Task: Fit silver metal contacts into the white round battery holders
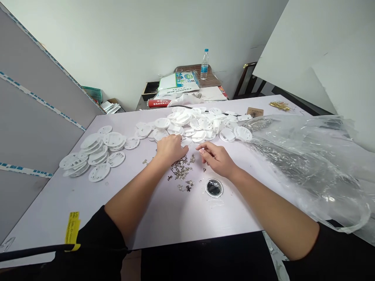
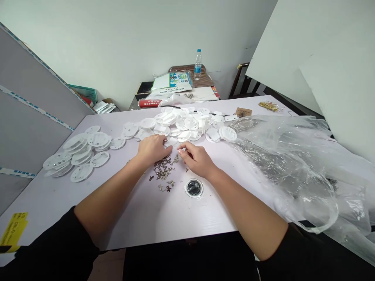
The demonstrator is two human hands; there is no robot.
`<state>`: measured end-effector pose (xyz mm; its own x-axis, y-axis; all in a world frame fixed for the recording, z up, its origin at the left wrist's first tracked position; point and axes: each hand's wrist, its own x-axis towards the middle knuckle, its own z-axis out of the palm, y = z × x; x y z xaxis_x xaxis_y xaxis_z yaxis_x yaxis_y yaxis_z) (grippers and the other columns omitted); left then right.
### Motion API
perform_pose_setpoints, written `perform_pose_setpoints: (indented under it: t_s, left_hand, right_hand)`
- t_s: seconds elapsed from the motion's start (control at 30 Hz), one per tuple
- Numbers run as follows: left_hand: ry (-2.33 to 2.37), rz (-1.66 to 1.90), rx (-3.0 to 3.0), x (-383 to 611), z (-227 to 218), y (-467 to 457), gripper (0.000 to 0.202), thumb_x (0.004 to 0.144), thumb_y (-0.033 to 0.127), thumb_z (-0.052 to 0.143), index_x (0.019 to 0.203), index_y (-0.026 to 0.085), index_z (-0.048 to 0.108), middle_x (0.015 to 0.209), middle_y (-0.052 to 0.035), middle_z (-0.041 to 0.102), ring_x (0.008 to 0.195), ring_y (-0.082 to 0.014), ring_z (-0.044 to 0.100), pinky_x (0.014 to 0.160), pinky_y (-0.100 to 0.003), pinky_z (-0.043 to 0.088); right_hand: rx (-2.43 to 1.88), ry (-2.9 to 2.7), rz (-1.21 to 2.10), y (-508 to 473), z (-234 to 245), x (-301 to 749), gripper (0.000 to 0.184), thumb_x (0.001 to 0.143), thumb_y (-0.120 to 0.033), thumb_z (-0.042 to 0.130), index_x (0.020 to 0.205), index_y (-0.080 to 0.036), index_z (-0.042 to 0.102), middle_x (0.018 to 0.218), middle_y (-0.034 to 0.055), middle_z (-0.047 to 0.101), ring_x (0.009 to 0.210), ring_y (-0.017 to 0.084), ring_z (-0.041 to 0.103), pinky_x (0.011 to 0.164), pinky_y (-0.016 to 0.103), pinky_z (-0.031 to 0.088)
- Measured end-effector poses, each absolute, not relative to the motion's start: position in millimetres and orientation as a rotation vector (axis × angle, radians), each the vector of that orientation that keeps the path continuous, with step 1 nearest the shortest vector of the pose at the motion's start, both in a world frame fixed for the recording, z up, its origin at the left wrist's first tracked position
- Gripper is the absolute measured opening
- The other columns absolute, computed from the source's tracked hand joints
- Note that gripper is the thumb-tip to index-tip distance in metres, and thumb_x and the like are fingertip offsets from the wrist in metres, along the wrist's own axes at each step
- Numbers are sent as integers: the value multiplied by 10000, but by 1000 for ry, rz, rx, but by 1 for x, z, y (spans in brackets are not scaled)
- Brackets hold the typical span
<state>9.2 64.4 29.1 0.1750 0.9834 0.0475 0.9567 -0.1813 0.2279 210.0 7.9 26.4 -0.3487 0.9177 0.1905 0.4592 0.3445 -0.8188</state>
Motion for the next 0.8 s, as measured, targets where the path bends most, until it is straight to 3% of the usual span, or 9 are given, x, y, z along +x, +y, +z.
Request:
perform_pose_setpoints:
  t_s: [0.2,0.37,0.47,0.57,0.63,0.7,0.8]
  left_hand:
    - [1836,297,2392,9,30,67,310,767,475,578,879,202,673,917,-90,696,815,-270,622,584,-338,389]
    - [1784,558,2233,-4,51,61,285,738,444,644,882,205,707,915,-65,706,839,-234,600,650,-334,403]
    - [1476,720,2000,-8,66,48,250,784,421,646,878,206,733,864,-43,694,766,-168,573,664,-301,415]
    - [1121,722,1768,1,69,35,270,837,438,628,891,192,727,744,-25,627,619,-109,479,582,-266,375]
    - [1006,715,1672,10,63,32,291,881,457,585,856,190,700,677,-7,570,548,-90,402,525,-255,321]
    - [1010,752,1665,17,54,32,360,929,489,519,788,189,658,629,1,528,522,-90,375,509,-253,301]
    - [1225,826,1861,18,40,36,378,980,469,439,834,194,653,694,-17,597,605,-124,490,582,-273,376]
  right_hand:
    - [-1228,-1924,891,8,28,212,254,999,-401,472,1071,-201,612,648,-15,619,598,139,579,607,277,441]
    - [-1254,-1844,919,10,26,212,260,983,-403,507,1113,-198,602,695,4,623,668,160,617,647,300,482]
    - [-1227,-1681,1006,12,23,209,366,933,-455,595,1212,-222,557,950,50,654,720,159,641,645,312,517]
    - [-1082,-1434,1192,13,21,203,551,860,-509,686,1303,-262,471,1211,87,599,825,170,672,689,334,570]
    - [-1021,-1331,1254,14,22,201,555,826,-530,717,1253,-246,504,1137,76,627,842,175,669,722,347,587]
    - [-1077,-1337,1182,15,23,203,460,811,-548,726,1089,-209,589,950,53,652,771,171,647,660,326,577]
    - [-1245,-1367,961,18,24,208,380,821,-551,713,920,-197,619,768,34,633,610,156,587,498,292,504]
